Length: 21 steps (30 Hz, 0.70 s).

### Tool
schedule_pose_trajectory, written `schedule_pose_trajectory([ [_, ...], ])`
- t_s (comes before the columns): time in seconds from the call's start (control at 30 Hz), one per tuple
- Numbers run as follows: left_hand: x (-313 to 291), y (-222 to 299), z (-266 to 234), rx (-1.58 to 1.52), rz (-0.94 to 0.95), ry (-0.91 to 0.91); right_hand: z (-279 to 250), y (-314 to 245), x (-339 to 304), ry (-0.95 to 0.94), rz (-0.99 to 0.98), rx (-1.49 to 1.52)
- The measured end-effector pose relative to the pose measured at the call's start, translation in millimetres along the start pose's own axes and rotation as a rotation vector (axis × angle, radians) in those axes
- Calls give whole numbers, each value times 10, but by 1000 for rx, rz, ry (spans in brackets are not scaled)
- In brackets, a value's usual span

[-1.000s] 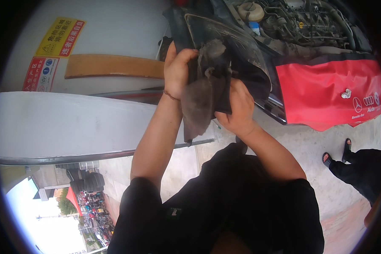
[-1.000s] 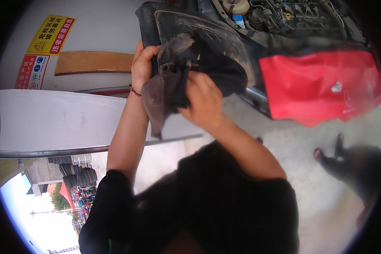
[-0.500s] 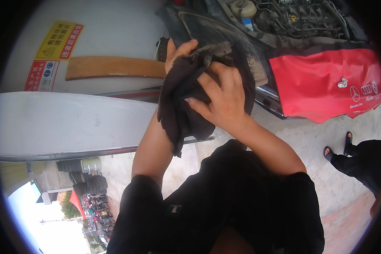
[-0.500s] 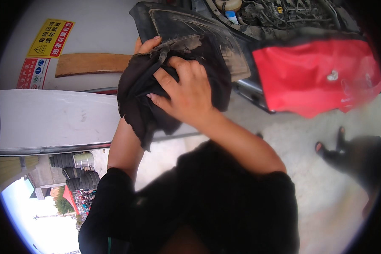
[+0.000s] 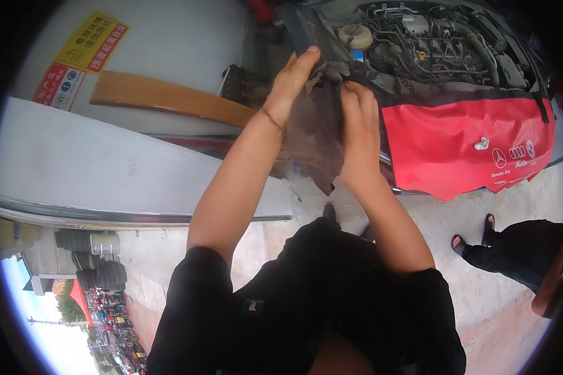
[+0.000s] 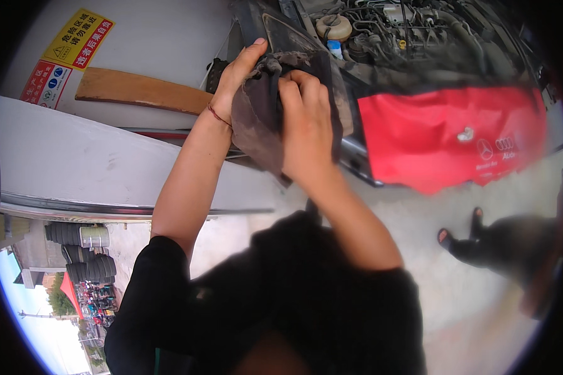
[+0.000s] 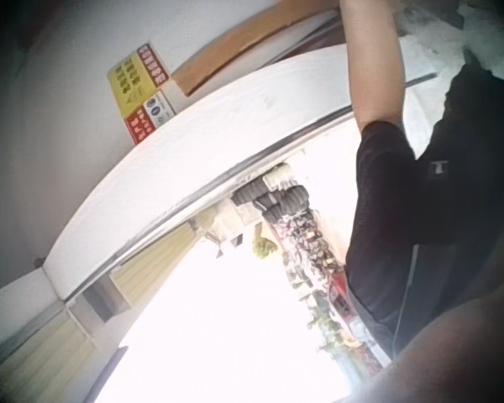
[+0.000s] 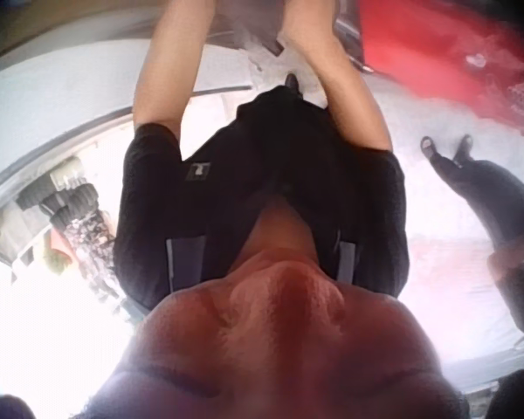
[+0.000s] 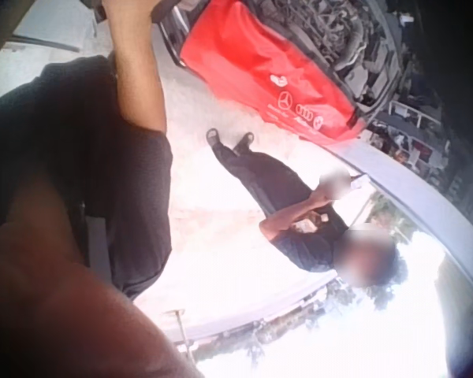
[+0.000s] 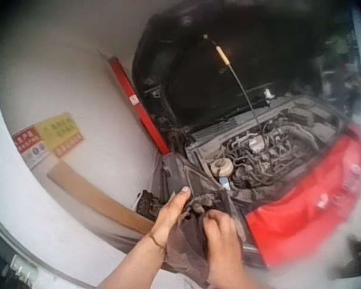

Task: The person places a red protective cover over the car's front fender, pours engine oil into the engine, and then cleans a black plastic engine cover with a cloth. The person also uses a marker to mark a part of the engine.

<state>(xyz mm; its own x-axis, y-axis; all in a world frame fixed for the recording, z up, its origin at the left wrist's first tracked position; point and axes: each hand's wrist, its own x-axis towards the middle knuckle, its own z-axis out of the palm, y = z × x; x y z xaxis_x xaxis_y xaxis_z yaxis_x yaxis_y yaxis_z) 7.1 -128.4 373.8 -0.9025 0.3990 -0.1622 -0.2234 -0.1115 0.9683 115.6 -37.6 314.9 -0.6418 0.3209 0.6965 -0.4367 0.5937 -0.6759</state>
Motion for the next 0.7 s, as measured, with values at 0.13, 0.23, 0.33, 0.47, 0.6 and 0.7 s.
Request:
schedule_pose_trajectory([
  [0.13,4,71,254,120,81,207,129,254,-85,99,-150,18],
  [0.23,89,-125,181,325,337,315,403,491,-420,107,43,40],
  [0.33,97,0,198,173,129,336,514,883,-601,219,40,98],
  [0.47,222,65,-49,65,-4,316,730,1381,-621,257,79,226],
  [0.6,120,71,-146,151,-25,297,614,1734,-1047,334,338,-27],
  [0.7,158,-4,-144,239,42,284,444,1659,-1081,-3,400,60],
])
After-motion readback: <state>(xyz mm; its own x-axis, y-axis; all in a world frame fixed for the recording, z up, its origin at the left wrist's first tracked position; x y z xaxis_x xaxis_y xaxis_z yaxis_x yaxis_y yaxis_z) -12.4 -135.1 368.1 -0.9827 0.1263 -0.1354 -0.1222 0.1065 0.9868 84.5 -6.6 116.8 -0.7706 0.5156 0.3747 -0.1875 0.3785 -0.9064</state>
